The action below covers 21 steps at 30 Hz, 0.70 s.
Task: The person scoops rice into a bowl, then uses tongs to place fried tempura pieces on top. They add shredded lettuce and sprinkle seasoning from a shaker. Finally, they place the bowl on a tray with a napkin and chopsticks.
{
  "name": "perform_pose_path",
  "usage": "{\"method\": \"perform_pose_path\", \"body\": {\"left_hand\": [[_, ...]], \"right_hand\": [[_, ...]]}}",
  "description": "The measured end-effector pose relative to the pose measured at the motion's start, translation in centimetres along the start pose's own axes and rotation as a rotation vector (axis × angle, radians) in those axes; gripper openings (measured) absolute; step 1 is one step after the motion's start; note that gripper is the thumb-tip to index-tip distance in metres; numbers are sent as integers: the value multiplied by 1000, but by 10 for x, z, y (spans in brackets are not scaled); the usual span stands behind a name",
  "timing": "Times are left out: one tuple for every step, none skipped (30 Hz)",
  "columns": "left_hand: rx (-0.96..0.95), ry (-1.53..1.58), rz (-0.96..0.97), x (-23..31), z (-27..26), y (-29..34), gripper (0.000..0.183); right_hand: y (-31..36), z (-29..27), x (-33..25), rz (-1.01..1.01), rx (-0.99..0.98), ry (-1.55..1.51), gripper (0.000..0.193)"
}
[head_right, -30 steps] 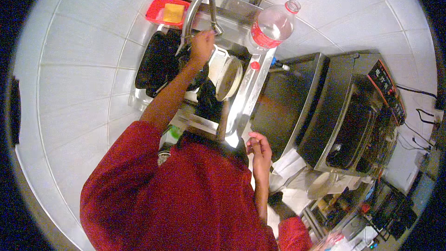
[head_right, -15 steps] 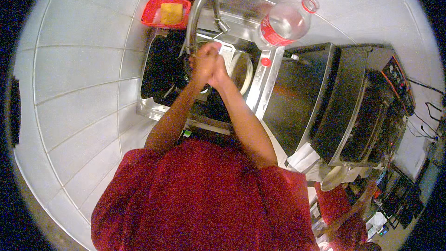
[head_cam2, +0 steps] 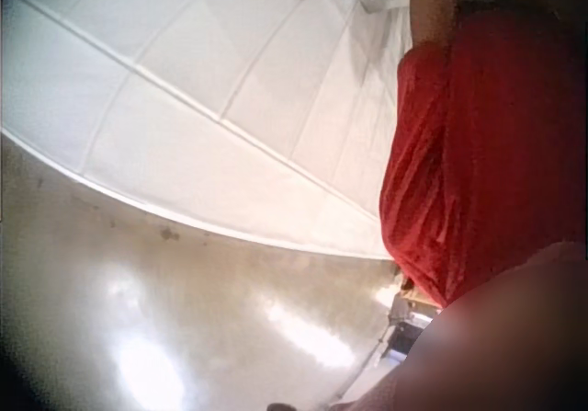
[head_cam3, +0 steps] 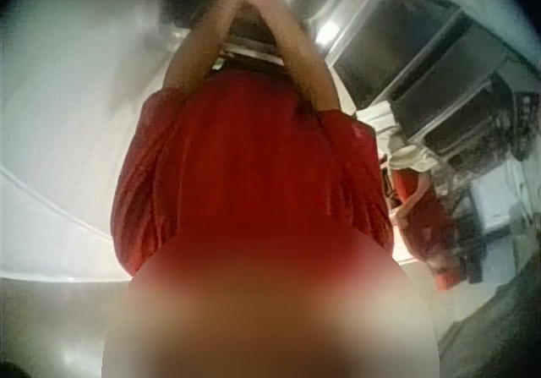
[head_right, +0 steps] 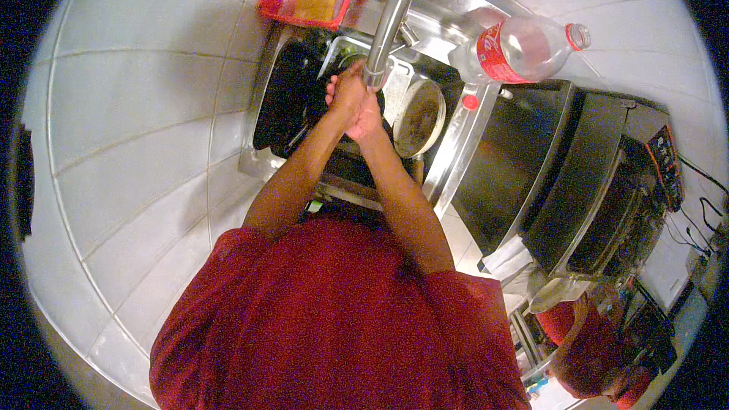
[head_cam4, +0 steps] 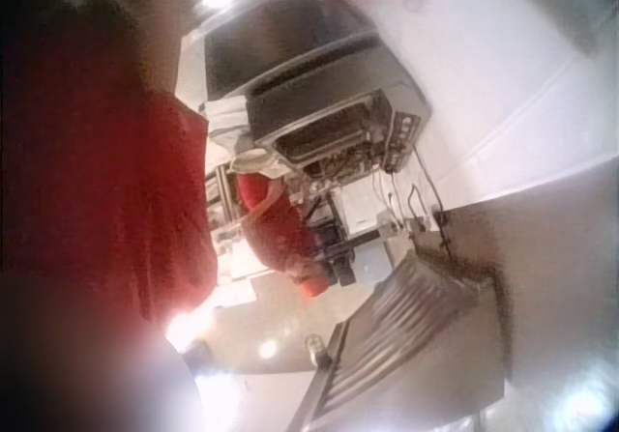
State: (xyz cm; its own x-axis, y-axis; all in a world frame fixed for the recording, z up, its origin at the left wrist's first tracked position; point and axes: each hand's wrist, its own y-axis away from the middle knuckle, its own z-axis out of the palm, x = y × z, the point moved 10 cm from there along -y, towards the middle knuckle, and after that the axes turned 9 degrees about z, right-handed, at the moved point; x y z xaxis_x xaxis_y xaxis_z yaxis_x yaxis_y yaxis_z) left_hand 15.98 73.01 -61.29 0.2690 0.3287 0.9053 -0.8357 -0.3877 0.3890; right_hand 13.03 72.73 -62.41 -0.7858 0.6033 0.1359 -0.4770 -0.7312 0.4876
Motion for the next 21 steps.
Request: {"method": "perform_pose_path", "body": {"left_hand": [[-23,131,29,-10,-1,-8,34],[-26,-401,102,32,-3,13,31],[-109,-349,180,28,-8,16,32],[-192,-295,257,19,-17,19,33],[-285,-237,338,18,-20,21,33],[-197,-745,352,36,-31,22,40],[-205,-1034,398,32,-31,27,42],[-200,-1318,453,27,-30,31,45],[-168,-1608,491,15,-36,32,47],[-195,-1543,474,0,-42,24,42],[-222,-1476,450,-18,-49,17,38],[-313,-1373,263,-37,-56,4,34],[-398,-1261,79,-58,-62,0,30],[-324,-1155,140,-40,-55,4,21],[-302,-1062,223,-19,-45,8,21],[-278,-966,303,4,-36,11,21],[-254,-870,377,26,-31,16,21],[-309,-763,412,43,-23,20,25],[-283,-840,556,74,-14,30,26],[-261,-910,706,104,1,42,28],[-232,-979,859,124,12,54,29]], "right_hand": [[-3,4,0,24,1,0,41],[0,-14,-21,-67,103,123,37],[4,-22,-44,-132,199,264,35],[9,-28,-66,-196,296,406,35],[17,-31,-85,-270,394,547,37],[31,-31,-101,-393,539,663,35],[38,-30,-107,-439,652,989,30],[43,-29,-109,-479,758,1327,27],[43,-11,-102,-495,842,1676,24],[36,-6,-92,-370,891,1850,21],[34,9,-79,-338,802,1986,21],[33,19,-67,-310,711,2115,22],[31,28,-56,-278,613,2242,23],[33,23,-62,-312,608,2220,26],[38,19,-74,-376,701,2197,26],[44,16,-85,-439,791,2171,26],[52,12,-93,-497,882,2140,27],[61,16,-99,-494,923,1980,29],[62,14,-100,-479,859,1960,33],[62,8,-104,-470,802,1938,37],[58,3,-106,-462,740,1918,42]]}}
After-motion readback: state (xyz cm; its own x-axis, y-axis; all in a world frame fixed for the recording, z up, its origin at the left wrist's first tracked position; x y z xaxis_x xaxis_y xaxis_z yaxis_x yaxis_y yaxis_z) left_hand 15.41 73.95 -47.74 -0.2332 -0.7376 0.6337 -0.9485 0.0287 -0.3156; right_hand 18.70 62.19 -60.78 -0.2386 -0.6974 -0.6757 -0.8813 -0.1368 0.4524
